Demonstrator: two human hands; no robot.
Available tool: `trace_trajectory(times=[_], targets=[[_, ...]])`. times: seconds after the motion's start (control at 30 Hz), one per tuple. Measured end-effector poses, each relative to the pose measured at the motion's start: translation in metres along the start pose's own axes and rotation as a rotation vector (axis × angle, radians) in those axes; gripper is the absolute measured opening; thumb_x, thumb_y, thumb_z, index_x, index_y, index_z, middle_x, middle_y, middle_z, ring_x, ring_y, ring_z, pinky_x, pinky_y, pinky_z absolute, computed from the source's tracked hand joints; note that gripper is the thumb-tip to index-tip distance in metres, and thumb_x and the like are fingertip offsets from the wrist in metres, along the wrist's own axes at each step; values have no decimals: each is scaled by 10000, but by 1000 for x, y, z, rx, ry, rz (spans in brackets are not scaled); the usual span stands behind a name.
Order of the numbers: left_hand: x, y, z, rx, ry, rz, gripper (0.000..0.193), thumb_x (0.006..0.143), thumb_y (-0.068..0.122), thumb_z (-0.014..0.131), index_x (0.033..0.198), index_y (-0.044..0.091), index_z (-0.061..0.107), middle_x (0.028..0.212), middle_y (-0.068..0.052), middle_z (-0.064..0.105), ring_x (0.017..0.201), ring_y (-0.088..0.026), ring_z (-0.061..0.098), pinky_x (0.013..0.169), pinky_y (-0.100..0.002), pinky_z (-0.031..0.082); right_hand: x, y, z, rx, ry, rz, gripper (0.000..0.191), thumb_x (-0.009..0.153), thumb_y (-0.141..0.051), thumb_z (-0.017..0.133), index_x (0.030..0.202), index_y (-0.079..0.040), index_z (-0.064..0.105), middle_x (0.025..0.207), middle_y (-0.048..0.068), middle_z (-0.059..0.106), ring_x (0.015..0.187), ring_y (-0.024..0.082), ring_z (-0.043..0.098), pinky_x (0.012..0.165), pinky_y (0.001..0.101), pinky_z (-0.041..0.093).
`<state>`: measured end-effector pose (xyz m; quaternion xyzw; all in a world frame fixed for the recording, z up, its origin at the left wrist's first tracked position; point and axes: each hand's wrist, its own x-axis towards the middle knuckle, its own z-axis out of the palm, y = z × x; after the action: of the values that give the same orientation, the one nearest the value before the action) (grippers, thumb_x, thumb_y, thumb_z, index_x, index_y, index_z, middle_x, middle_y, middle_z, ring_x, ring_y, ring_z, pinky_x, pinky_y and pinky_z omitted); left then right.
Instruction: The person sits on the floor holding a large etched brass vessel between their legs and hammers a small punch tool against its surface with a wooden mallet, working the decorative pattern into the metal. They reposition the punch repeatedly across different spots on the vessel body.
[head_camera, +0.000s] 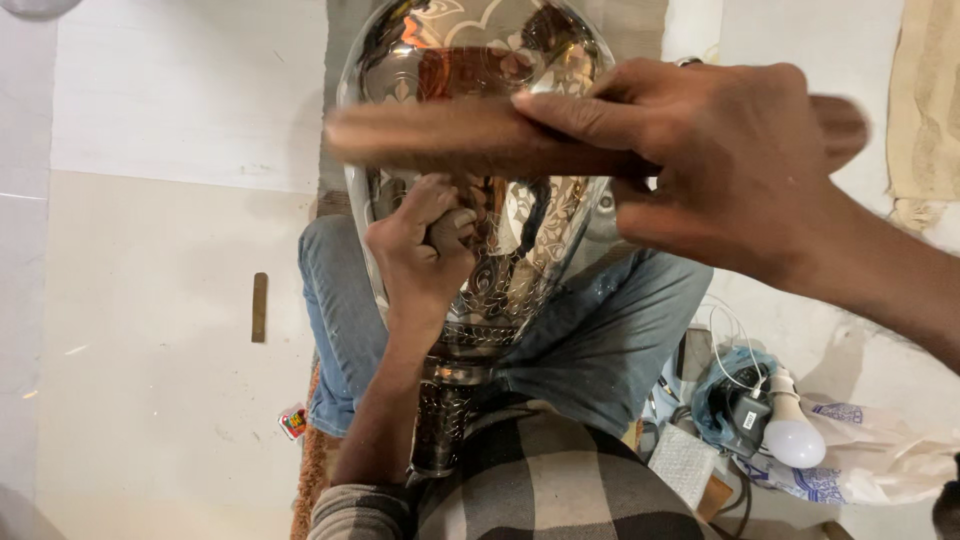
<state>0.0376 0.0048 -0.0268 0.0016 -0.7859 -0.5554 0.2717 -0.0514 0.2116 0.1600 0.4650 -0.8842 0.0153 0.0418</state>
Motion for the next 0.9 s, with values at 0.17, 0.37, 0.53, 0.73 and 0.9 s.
trace_trajectory(times=[0.17, 0.37, 0.53, 0.73, 0.9], targets=[[-5, 17, 2, -58, 49, -48, 428, 882, -205, 521, 1242, -35, 679, 1026, -154, 780, 923, -192, 789, 842, -276, 668, 9, -3, -3, 104, -23, 27, 802, 765, -71, 716, 1521, -294, 572, 905, 33, 703, 533, 156, 581, 439, 329, 453], [-10, 34, 5, -33, 139, -83, 435, 752, -199, 507, 1147, -79, 648, 975, -148, 763, 907, -190, 779, 810, -274, 635, 20, -8, -8, -3, -74, 35, 875, 696, -55, 715, 1531, -273, 573, 958, 37, 704, 488, 159, 547, 423, 316, 456], [-4, 21, 10, -388, 307, -154, 142, 938, -147, 653, 1035, -47, 679, 1077, -128, 737, 861, -179, 790, 680, -273, 674, 5, -3, 25, 325, 113, 65, 771, 773, 37, 689, 1507, -171, 578, 1021, 79, 724, 550, 143, 567, 464, 311, 484], [16, 14, 0, -54, -36, -51, 307, 854, -122, 684, 1154, -57, 695, 882, -103, 788, 734, -142, 765, 624, -251, 579, -24, 3, 96, 968, 155, 320, 698, 817, 18, 693, 1496, -68, 553, 999, 115, 735, 654, 114, 672, 593, 253, 586], [20, 18, 2, 8, -77, 69, 318, 889, -147, 641, 1190, -53, 686, 985, -133, 787, 875, -184, 806, 704, -267, 638, -46, 10, 123, 1116, 253, 219, 663, 869, 38, 684, 1515, -14, 543, 1155, 164, 759, 934, 136, 754, 877, 281, 643]])
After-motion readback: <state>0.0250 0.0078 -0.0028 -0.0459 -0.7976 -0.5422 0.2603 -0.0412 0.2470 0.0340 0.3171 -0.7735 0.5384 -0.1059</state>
